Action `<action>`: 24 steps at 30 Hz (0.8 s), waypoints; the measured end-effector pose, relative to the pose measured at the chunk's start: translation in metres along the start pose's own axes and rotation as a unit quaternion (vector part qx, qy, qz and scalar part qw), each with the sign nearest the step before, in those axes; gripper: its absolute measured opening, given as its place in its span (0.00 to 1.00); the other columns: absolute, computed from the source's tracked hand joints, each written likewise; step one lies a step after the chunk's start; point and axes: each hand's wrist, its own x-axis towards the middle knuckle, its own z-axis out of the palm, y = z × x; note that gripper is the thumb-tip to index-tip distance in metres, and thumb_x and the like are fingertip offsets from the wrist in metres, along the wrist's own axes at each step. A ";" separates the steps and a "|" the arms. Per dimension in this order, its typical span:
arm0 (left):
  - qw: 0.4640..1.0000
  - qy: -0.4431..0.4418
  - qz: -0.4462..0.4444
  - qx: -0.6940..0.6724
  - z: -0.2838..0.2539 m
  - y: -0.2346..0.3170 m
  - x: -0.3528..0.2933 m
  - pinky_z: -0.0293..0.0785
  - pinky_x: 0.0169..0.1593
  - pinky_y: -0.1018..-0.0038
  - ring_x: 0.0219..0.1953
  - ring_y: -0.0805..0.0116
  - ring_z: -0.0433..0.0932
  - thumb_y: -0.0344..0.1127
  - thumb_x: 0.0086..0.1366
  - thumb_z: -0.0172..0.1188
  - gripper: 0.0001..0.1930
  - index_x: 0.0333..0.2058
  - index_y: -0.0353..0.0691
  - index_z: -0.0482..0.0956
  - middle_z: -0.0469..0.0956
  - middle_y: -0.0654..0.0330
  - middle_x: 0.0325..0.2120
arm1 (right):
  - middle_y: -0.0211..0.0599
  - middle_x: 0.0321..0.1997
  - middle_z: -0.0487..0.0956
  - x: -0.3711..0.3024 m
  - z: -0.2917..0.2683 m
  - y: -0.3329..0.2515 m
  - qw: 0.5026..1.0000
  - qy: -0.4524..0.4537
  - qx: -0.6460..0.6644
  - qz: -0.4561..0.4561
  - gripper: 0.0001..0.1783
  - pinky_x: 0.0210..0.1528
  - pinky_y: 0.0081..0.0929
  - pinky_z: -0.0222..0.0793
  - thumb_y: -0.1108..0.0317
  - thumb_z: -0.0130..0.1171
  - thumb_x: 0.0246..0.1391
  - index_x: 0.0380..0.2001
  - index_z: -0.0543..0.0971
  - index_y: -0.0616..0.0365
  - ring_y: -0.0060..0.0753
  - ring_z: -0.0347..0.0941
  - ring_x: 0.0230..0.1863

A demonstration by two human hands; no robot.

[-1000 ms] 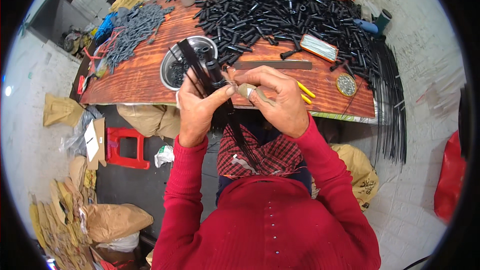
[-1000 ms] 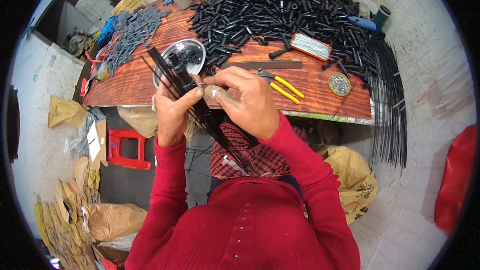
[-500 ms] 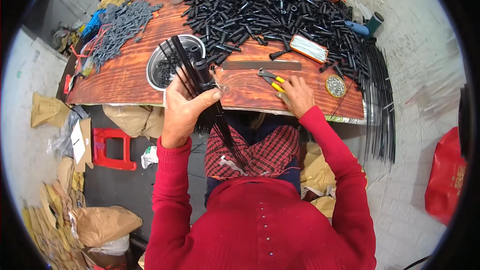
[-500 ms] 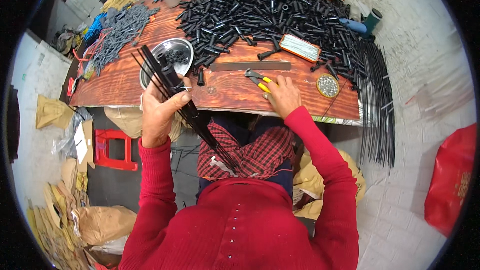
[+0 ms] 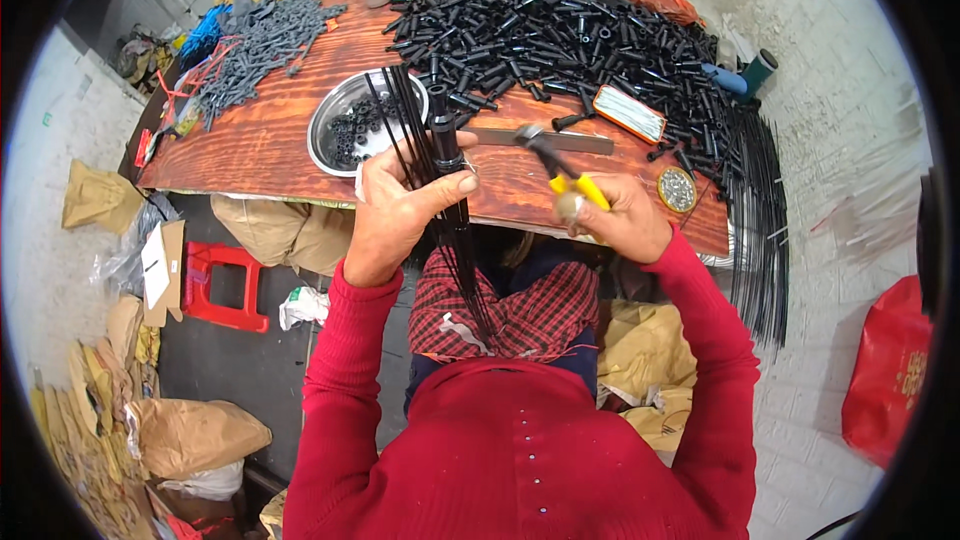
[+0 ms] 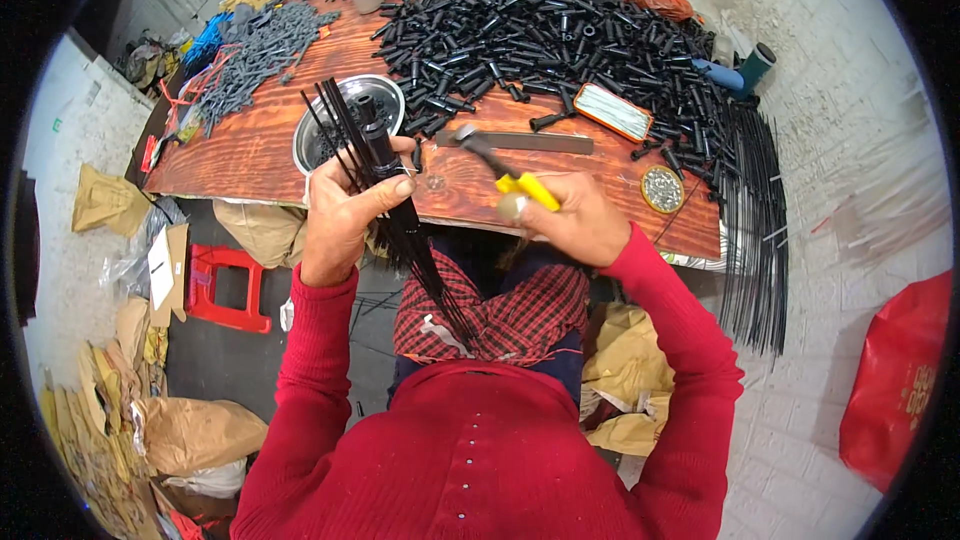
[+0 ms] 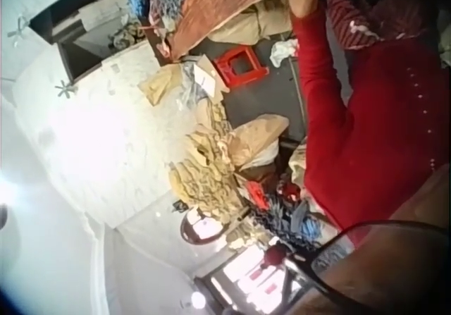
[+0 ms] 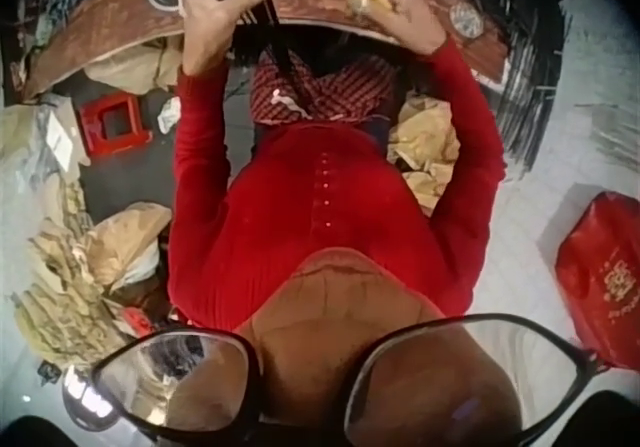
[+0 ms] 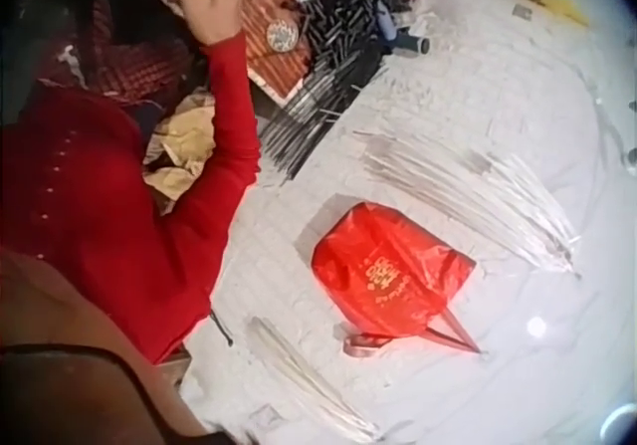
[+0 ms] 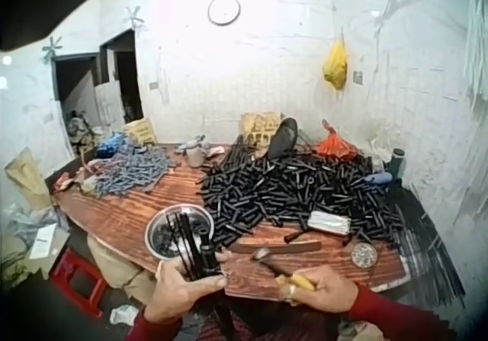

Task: Bundling black plastic rods together using adhesive tape and attaching a circular base component.

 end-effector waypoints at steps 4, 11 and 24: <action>1.000 0.014 -0.006 -0.001 0.002 0.000 -0.002 0.74 0.40 0.81 0.33 0.81 0.77 0.28 0.56 0.70 0.19 0.47 0.31 0.82 0.83 0.63 0.34 | 0.43 0.45 0.80 0.000 0.004 -0.039 0.928 0.050 -0.337 -0.150 0.18 0.43 0.38 0.74 0.73 0.65 0.46 0.43 0.79 0.60 0.52 0.77 0.43; 1.000 0.010 -0.005 0.012 0.006 0.002 -0.006 0.75 0.42 0.80 0.36 0.80 0.78 0.27 0.58 0.70 0.18 0.47 0.31 0.81 0.83 0.62 0.37 | 0.42 0.50 0.79 0.003 0.001 -0.067 0.873 0.074 -0.449 -0.173 0.19 0.44 0.39 0.74 0.72 0.65 0.46 0.45 0.79 0.60 0.49 0.77 0.46; 0.999 0.018 0.020 0.018 0.006 -0.002 -0.005 0.75 0.44 0.79 0.37 0.77 0.79 0.25 0.57 0.69 0.17 0.46 0.31 0.81 0.84 0.59 0.38 | 0.39 0.47 0.77 0.012 -0.008 -0.073 0.789 0.064 -0.570 -0.219 0.17 0.44 0.39 0.71 0.66 0.65 0.46 0.41 0.80 0.55 0.44 0.75 0.45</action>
